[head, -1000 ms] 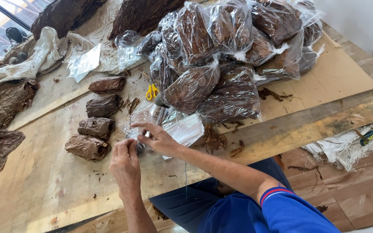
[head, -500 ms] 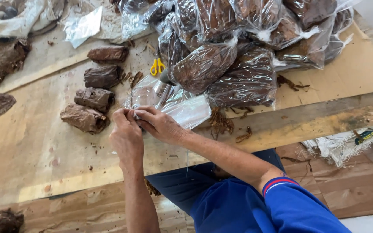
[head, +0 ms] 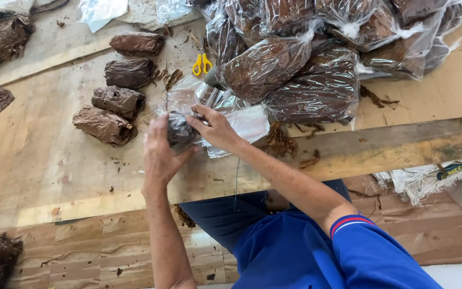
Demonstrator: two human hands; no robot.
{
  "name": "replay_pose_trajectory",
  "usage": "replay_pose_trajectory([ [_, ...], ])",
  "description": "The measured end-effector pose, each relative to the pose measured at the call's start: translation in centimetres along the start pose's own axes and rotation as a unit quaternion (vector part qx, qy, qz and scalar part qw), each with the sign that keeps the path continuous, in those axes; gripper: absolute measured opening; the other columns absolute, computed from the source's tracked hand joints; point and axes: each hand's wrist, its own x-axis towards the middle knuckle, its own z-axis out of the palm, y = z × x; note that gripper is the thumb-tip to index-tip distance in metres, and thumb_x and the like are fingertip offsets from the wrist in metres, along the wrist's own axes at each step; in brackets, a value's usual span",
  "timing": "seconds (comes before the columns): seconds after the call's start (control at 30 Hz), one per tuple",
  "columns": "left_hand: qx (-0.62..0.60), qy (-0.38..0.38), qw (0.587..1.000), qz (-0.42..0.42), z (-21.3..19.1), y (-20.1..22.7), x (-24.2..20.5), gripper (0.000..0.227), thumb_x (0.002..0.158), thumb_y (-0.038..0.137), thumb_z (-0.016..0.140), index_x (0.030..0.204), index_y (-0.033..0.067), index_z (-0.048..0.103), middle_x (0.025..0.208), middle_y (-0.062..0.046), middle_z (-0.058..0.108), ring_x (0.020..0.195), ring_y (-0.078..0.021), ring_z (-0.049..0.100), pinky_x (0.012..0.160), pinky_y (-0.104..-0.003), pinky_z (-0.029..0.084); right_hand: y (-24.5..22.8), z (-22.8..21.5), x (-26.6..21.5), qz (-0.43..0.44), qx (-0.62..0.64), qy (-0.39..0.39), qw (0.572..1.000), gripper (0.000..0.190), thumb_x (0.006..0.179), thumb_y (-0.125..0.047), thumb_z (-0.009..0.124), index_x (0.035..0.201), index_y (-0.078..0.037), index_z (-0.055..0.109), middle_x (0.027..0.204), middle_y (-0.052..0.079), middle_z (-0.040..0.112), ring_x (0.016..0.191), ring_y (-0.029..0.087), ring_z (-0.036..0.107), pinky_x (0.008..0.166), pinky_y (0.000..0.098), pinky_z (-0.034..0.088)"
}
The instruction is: The person places dried brown material into clear plastic bags on a wooden table, seals each bag, and sets it aside. The process repeats with multiple pieces of material and several bags.
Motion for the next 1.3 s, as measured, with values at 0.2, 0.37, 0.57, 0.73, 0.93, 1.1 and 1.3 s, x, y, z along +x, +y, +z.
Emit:
replay_pose_trajectory([
  [0.2, 0.182, -0.042, 0.982, -0.020, 5.4, -3.8, -2.8, 0.093, 0.075, 0.032, 0.083, 0.159, 0.0226, 0.043, 0.164, -0.006, 0.040, 0.148, -0.0400, 0.038, 0.110, -0.069, 0.040, 0.0, -1.3, 0.2, 0.065, -0.053, -0.088, 0.993, 0.056, 0.086, -0.041, 0.086, 0.127, -0.010, 0.064, 0.121, 0.019, 0.069, 0.123, 0.039, 0.065, 0.110, 0.0522, 0.048],
  [0.37, 0.221, -0.037, 0.974, -0.002, 6.4, -4.4, -3.4, 0.086, 0.081, 0.033, 0.075, 0.160, 0.0211, 0.042, 0.166, -0.007, 0.039, 0.151, -0.0383, 0.036, 0.112, -0.072, 0.035, 1.3, -1.4, 0.3, 0.006, -0.141, -0.115, 0.983, 0.055, 0.082, -0.040, 0.090, 0.122, -0.012, 0.065, 0.119, 0.014, 0.068, 0.120, 0.037, 0.066, 0.106, 0.0483, 0.051],
  [0.57, 0.213, -0.030, 0.977, -0.011, 6.9, -4.4, -3.8, 0.083, 0.085, 0.035, 0.072, 0.161, 0.0236, 0.040, 0.168, -0.007, 0.037, 0.154, -0.0371, 0.031, 0.115, -0.073, 0.029, 3.0, -1.4, 0.3, 0.000, -0.164, -0.132, 0.978, 0.053, 0.082, -0.040, 0.090, 0.124, -0.016, 0.066, 0.123, 0.010, 0.064, 0.122, 0.032, 0.066, 0.108, 0.0449, 0.050],
  [0.73, 0.211, -0.035, 0.977, -0.009, 7.0, -4.7, -4.0, 0.083, 0.086, 0.036, 0.071, 0.161, 0.0233, 0.039, 0.168, -0.008, 0.036, 0.154, -0.0368, 0.030, 0.115, -0.073, 0.027, 2.8, -1.4, -0.1, 0.002, -0.171, -0.132, 0.976, 0.051, 0.083, -0.037, 0.089, 0.124, -0.016, 0.065, 0.124, 0.011, 0.062, 0.123, 0.033, 0.064, 0.108, 0.0445, 0.050],
  [0.93, 0.198, -0.022, 0.980, -0.010, 6.9, -4.7, -3.8, 0.078, 0.087, 0.035, 0.070, 0.160, 0.0221, 0.043, 0.166, -0.009, 0.040, 0.153, -0.0364, 0.033, 0.115, -0.072, 0.027, 4.0, -1.1, -0.2, -0.036, -0.205, -0.128, 0.970, 0.061, 0.080, -0.046, 0.090, 0.129, -0.021, 0.063, 0.131, 0.009, 0.058, 0.127, 0.033, 0.063, 0.110, 0.0448, 0.050],
  [1.1, 0.151, 0.023, 0.988, 0.002, 6.9, -5.4, -4.2, 0.075, 0.083, 0.028, 0.075, 0.152, 0.0164, 0.051, 0.158, -0.009, 0.050, 0.148, -0.0352, 0.042, 0.114, -0.066, 0.034, 0.9, -1.8, -0.4, -0.142, -0.308, -0.227, 0.913, 0.119, 0.053, -0.066, 0.098, 0.155, -0.029, 0.048, 0.157, 0.028, 0.035, 0.148, 0.053, 0.036, 0.123, 0.0594, 0.033],
  [1.3, 0.143, 0.144, 0.977, 0.059, 5.9, -4.6, -4.5, 0.055, 0.091, 0.028, 0.080, 0.141, 0.0133, 0.062, 0.138, -0.005, 0.066, 0.131, -0.0288, 0.061, 0.116, -0.053, 0.039, 3.8, -1.4, 0.1, -0.213, -0.390, -0.222, 0.868, 0.091, 0.068, -0.027, 0.099, 0.149, -0.030, 0.056, 0.162, 0.010, 0.039, 0.151, 0.038, 0.038, 0.122, 0.0504, 0.036],
])
